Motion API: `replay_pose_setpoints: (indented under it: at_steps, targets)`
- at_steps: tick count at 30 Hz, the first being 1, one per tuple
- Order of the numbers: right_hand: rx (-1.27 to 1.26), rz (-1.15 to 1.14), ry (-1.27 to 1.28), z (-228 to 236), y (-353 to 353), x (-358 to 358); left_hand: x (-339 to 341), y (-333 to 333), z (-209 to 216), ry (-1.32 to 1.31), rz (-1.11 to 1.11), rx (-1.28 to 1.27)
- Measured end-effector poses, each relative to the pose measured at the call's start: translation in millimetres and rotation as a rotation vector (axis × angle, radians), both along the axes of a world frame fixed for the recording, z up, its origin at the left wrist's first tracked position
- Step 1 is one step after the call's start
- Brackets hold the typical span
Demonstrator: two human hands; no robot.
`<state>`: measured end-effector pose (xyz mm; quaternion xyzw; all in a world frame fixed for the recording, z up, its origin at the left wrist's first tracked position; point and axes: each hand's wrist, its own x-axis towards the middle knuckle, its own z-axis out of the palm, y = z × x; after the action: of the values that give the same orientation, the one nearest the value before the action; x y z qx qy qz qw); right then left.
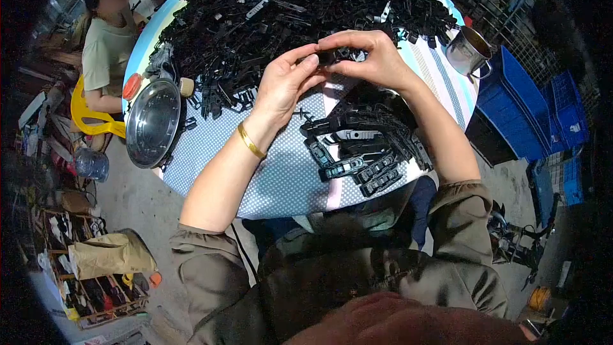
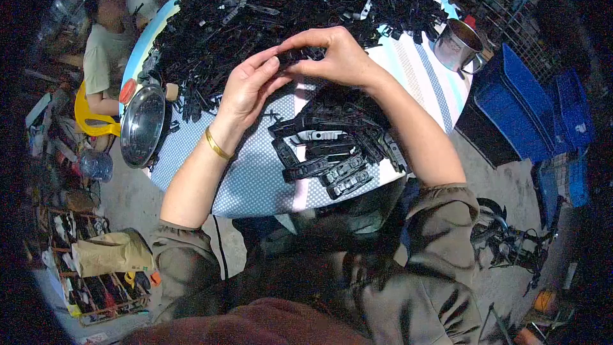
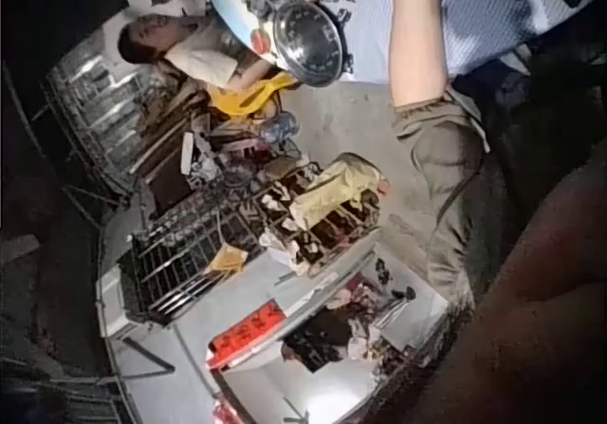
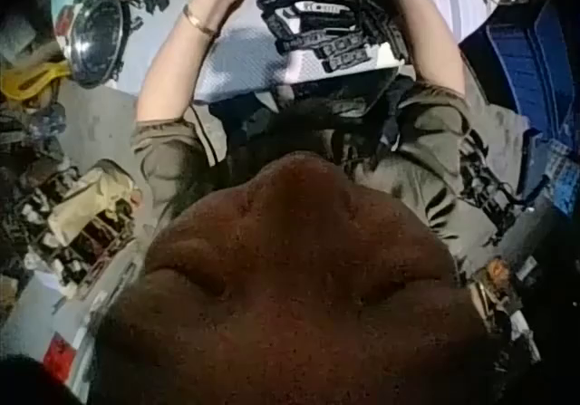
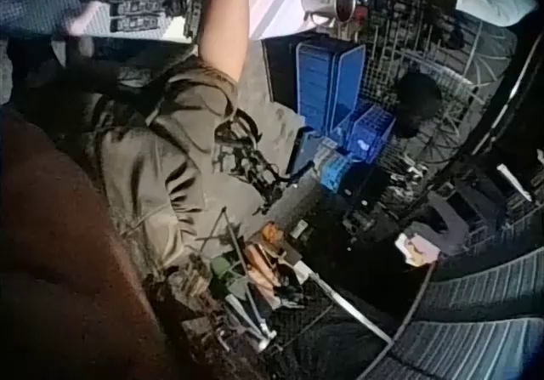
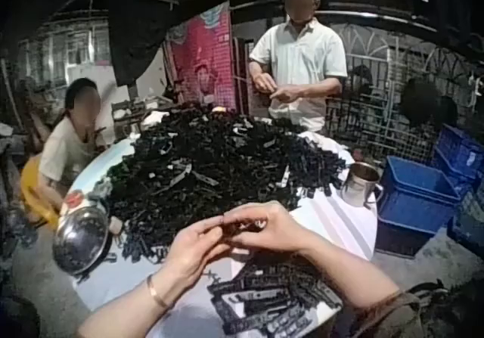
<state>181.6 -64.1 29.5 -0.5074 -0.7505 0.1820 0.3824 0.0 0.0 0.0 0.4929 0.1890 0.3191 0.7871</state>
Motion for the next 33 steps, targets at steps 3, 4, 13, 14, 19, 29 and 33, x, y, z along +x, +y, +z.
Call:
replay_pose_setpoints:
  at_steps: [3,4,13,14,19,29,33]
  targets:
    - [0.123,0.149,0.047,-2,4,4,0,-1,4,-0.007,0.01,0.034]
    - [0.048,0.172,0.16,-3,3,4,0,-3,5,-0.026,0.023,0.06]
    - [-0.268,0.008,0.306,1,-4,1,-6,-2,11,-0.027,-0.024,0.24]
    - [-0.206,0.054,0.304,4,-5,1,-5,-1,10,-0.058,-0.032,0.271]
    - [-0.189,-0.034,0.239,4,-12,1,-6,-5,18,-0.129,-0.098,0.217]
    - [-0.075,-0.293,0.025,-47,-134,16,8,-30,-19,0.274,-0.195,1.161]
    - [0.234,-0.526,-0.235,-61,-153,-28,10,-50,-15,0.205,-0.178,1.308]
